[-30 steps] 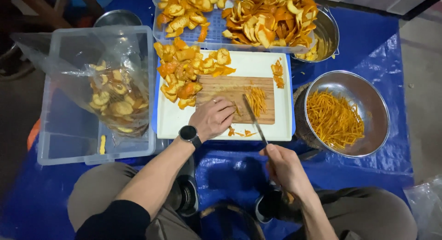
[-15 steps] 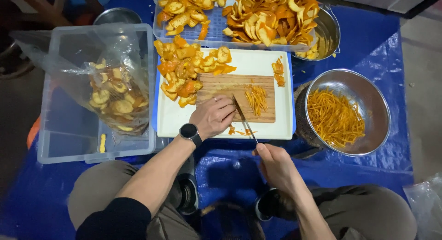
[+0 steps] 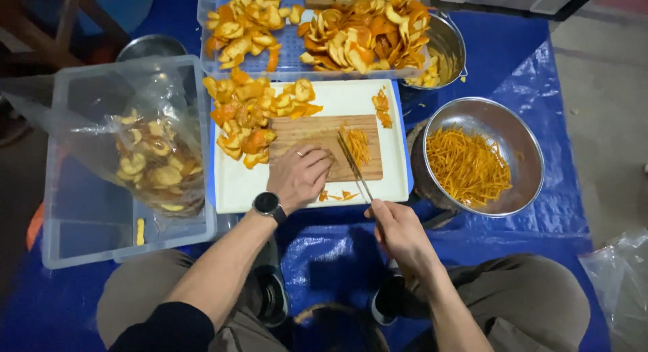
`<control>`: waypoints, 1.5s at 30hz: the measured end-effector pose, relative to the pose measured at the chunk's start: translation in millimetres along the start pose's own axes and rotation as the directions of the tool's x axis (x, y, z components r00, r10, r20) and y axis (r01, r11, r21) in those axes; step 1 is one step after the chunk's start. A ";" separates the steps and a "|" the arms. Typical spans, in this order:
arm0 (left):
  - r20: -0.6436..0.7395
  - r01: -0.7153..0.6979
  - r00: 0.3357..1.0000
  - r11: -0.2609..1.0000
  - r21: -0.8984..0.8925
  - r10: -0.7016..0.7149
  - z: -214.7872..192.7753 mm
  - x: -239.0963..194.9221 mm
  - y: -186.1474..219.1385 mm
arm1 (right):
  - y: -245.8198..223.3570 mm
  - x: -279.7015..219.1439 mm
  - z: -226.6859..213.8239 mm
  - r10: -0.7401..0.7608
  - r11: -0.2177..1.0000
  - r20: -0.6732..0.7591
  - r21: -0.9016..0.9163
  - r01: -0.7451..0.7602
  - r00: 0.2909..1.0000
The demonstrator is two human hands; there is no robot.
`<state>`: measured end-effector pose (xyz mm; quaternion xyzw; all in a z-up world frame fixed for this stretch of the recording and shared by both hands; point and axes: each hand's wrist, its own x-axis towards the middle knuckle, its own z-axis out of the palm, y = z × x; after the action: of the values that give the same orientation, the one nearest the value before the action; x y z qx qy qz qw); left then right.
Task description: The person sits on a blue tarp and slices orange vegetable pieces into thin strips using a knife on a wooden cutting board. The sliced strips are collected in a metal bowl, while larger pieces and peels are placed in plastic containers.
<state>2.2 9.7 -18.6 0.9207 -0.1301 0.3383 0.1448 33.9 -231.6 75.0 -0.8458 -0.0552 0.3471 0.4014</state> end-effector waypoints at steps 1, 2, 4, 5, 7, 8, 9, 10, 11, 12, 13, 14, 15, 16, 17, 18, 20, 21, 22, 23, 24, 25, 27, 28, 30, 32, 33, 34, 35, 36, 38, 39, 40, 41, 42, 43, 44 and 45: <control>-0.002 -0.005 1.000 1.000 0.003 0.005 3.1 5.3 5.7 | -0.8 -0.7 -1.6 -0.005 1.000 -0.003 0.002 0.005 1.000; 0.007 0.013 1.000 1.000 0.020 -0.013 6.7 10.4 11.3 | -1.2 -1.1 -3.1 0.040 0.994 -0.029 -0.103 -0.043 0.999; 0.016 0.029 0.999 0.999 0.034 -0.029 14.4 15.2 20.9 | 0.0 -0.3 -5.4 0.085 0.974 -0.062 -0.204 -0.096 0.994; -0.001 0.045 0.999 0.999 0.015 -0.045 17.5 16.3 23.2 | -0.1 1.6 -6.4 0.087 0.968 -0.080 -0.227 -0.103 0.993; -0.013 0.055 0.998 0.998 -0.005 -0.055 18.9 17.7 24.3 | 0.3 5.4 -7.5 0.090 0.963 -0.099 -0.245 -0.112 0.991; -0.007 0.107 0.994 0.993 -0.056 -0.107 17.1 18.0 22.9 | 0.7 7.2 -7.5 0.056 0.962 -0.110 -0.261 -0.083 0.992; 0.006 0.159 0.987 0.982 -0.104 -0.159 13.9 17.9 21.2 | 0.6 8.7 -7.0 0.023 0.960 -0.119 -0.275 -0.055 0.993; 0.012 0.155 0.988 0.982 -0.104 -0.155 7.2 23.7 21.3 | -3.0 7.7 -6.1 0.026 0.962 -0.118 -0.268 -0.058 0.993; 0.052 0.072 0.996 0.996 -0.058 -0.069 1.4 28.4 22.6 | -5.5 5.9 -5.3 -0.002 0.962 -0.108 -0.273 -0.027 0.994; 0.094 -0.015 0.995 1.000 -0.017 0.016 -4.4 32.9 23.9 | -8.0 4.0 -4.2 -0.031 0.961 -0.097 -0.277 0.003 0.995; 0.097 -0.017 0.995 1.000 -0.020 0.019 -1.5 31.8 22.7 | -10.3 1.4 -3.1 -0.027 0.962 -0.099 -0.274 -0.001 0.995; 0.135 0.005 0.991 0.999 -0.034 -0.001 1.1 30.9 21.5 | -12.9 -1.5 -2.1 -0.037 0.955 -0.105 -0.297 0.004 0.994; 0.171 0.025 0.985 0.998 -0.050 -0.016 4.7 31.3 20.4 | -15.6 -4.2 -2.1 -0.048 0.947 -0.115 -0.320 0.008 0.992; 0.171 0.020 0.985 0.998 -0.055 -0.010 3.9 32.7 21.6 | -13.9 -5.4 -2.3 -0.044 0.948 -0.122 -0.318 0.003 0.992; 0.210 0.051 0.977 0.996 -0.080 -0.033 3.9 36.1 22.3 | -13.0 -5.5 -4.0 -0.036 0.943 -0.117 -0.333 -0.005 0.992; 0.249 0.083 0.967 0.991 -0.103 -0.055 3.7 39.4 23.0 | -12.1 -5.9 -5.5 -0.028 0.938 -0.113 -0.348 -0.013 0.993; 0.233 0.100 0.970 0.986 -0.134 -0.067 9.6 43.3 20.5 | -10.5 -6.2 -7.0 0.005 0.931 -0.115 -0.361 -0.047 0.993; 0.219 0.123 0.972 0.979 -0.165 -0.085 12.0 44.5 18.9 | -9.9 -6.1 -7.2 0.038 0.923 -0.113 -0.377 -0.078 0.993; 0.218 0.123 0.972 0.979 -0.163 -0.086 13.2 44.8 13.3 | -11.0 -6.9 -8.6 0.037 0.923 -0.112 -0.377 -0.077 0.993; 0.160 0.165 0.977 0.974 -0.157 -0.140 14.2 44.6 7.9 | -11.5 -8.0 -9.7 0.052 0.938 -0.097 -0.337 -0.082 0.994; 0.101 0.207 0.976 0.966 -0.154 -0.193 15.4 44.4 2.5 | -11.9 -8.9 -10.9 0.066 0.951 -0.081 -0.297 -0.087 0.995; 0.105 0.208 0.975 0.966 -0.152 -0.193 13.7 44.0 -7.5 | -7.6 -6.5 -11.6 0.068 0.952 -0.077 -0.295 -0.088 0.995; -0.035 0.256 0.965 0.960 -0.111 -0.261 9.2 42.7 -28.5 | 0.3 -0.9 -12.1 0.122 0.966 -0.001 -0.231 -0.119 0.992; -0.034 0.258 0.964 0.960 -0.106 -0.262 -8.5 52.7 -25.9 | -4.3 -7.0 -11.9 0.120 0.966 0.004 -0.230 -0.116 0.993; -0.191 0.384 0.883 0.895 -0.227 -0.428 -47.6 71.1 -23.3 | -16.0 -17.6 -9.0 0.146 0.927 0.197 0.316 -0.203 0.970; -0.221 0.454 0.849 0.876 -0.164 -0.481 -66.5 71.5 -38.7 | 8.4 2.0 1.3 0.109 0.887 0.250 0.412 -0.208 0.962; -0.252 0.515 0.811 0.849 -0.119 -0.528 -75.4 73.4 -46.8 | 19.6 12.3 5.7 0.077 0.836 0.287 0.503 -0.218 0.955; -0.256 0.516 0.811 0.849 -0.110 -0.526 -75.1 67.1 -58.7 | 23.9 14.9 6.5 0.070 0.837 0.293 0.503 -0.216 0.954; -0.224 0.575 0.787 0.815 -0.075 -0.575 -74.2 60.4 -70.7 | 28.4 18.1 6.9 0.023 0.819 0.271 0.547 -0.174 0.962; -0.194 0.629 0.758 0.777 -0.037 -0.623 -73.4 53.5 -82.9 | 32.9 21.5 7.5 -0.023 0.796 0.248 0.590 -0.132 0.969; -0.125 0.677 0.727 0.735 -0.039 -0.676 -56.9 45.1 -93.5 | 5.2 4.4 0.2 0.040 0.828 0.221 0.538 -0.156 0.974; -0.048 0.718 0.693 0.695 -0.044 -0.719 -48.5 42.2 -99.6 | -9.1 -3.7 -4.0 0.106 0.853 0.182 0.489 -0.183 0.978; -0.057 0.720 0.691 0.693 -0.041 -0.721 -40.1 44.3 -98.4 | -14.1 -5.9 -4.1 0.098 0.856 0.186 0.485 -0.178 0.978; -0.015 0.694 0.720 0.719 0.011 -0.694 -30.9 46.3 -96.8 | -18.2 -8.4 -4.3 0.131 0.842 0.191 0.496 -0.210 0.973; 0.030 0.665 0.744 0.744 0.062 -0.667 -21.1 48.5 -95.1 | -21.9 -10.6 -4.9 0.163 0.827 0.197 0.507 -0.242 0.967; 0.024 0.667 0.743 0.742 0.063 -0.669 -18.5 52.6 -93.5 | -26.9 -11.5 -6.0 0.158 0.830 0.198 0.504 -0.239 0.967; 0.101 0.650 0.742 0.748 0.133 -0.662 -15.5 56.9 -91.8 | -31.7 -12.3 -7.3 0.219 0.880 0.178 0.389 -0.273 0.959; 0.182 0.627 0.732 0.753 0.199 -0.657 -11.4 60.6 -88.4 | -35.7 -14.4 -9.3 0.281 0.912 0.149 0.267 -0.312 0.948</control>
<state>70.0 86.9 13.9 0.9497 0.2010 0.1607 0.1786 35.5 -219.0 112.4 -0.7571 0.1034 0.4532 0.4591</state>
